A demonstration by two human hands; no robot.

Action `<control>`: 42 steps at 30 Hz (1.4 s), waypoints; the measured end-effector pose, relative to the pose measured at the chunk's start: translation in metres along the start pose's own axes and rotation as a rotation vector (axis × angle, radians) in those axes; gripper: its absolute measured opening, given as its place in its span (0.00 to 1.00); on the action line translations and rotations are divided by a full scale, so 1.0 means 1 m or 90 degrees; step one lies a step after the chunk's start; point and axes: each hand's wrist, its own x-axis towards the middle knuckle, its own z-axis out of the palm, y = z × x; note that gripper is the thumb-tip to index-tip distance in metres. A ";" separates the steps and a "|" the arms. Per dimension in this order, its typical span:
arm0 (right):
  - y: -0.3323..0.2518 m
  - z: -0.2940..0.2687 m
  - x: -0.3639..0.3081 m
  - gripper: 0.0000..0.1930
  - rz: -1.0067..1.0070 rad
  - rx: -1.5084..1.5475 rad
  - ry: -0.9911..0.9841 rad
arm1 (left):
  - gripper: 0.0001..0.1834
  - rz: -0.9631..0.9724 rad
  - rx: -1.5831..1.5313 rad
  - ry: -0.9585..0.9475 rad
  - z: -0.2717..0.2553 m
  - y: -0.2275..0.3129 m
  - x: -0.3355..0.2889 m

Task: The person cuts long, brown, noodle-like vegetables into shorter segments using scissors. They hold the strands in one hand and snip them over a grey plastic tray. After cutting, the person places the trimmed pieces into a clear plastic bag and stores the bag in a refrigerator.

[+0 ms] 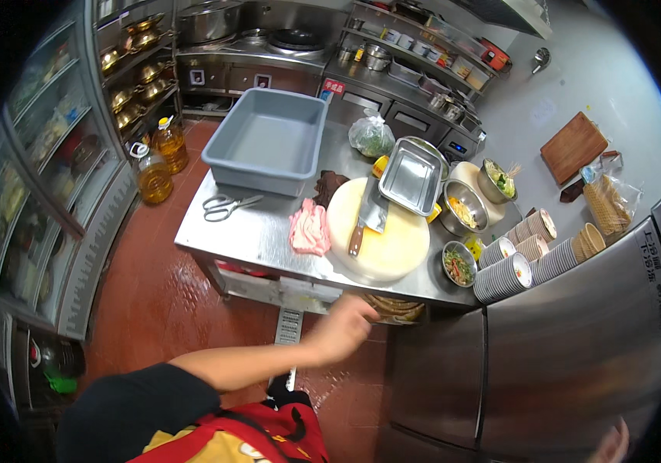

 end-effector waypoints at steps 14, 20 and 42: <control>-0.409 0.487 -0.184 0.10 0.136 0.597 -0.695 | 0.30 -0.528 0.438 0.399 -0.548 -0.169 0.151; -0.493 0.527 -0.195 0.32 -0.100 0.409 -0.564 | 0.30 -0.733 0.046 0.202 -0.596 -0.236 0.204; -0.567 0.341 -0.165 0.26 0.497 0.492 -0.308 | 0.17 -0.337 0.064 -0.106 -0.570 -0.079 0.252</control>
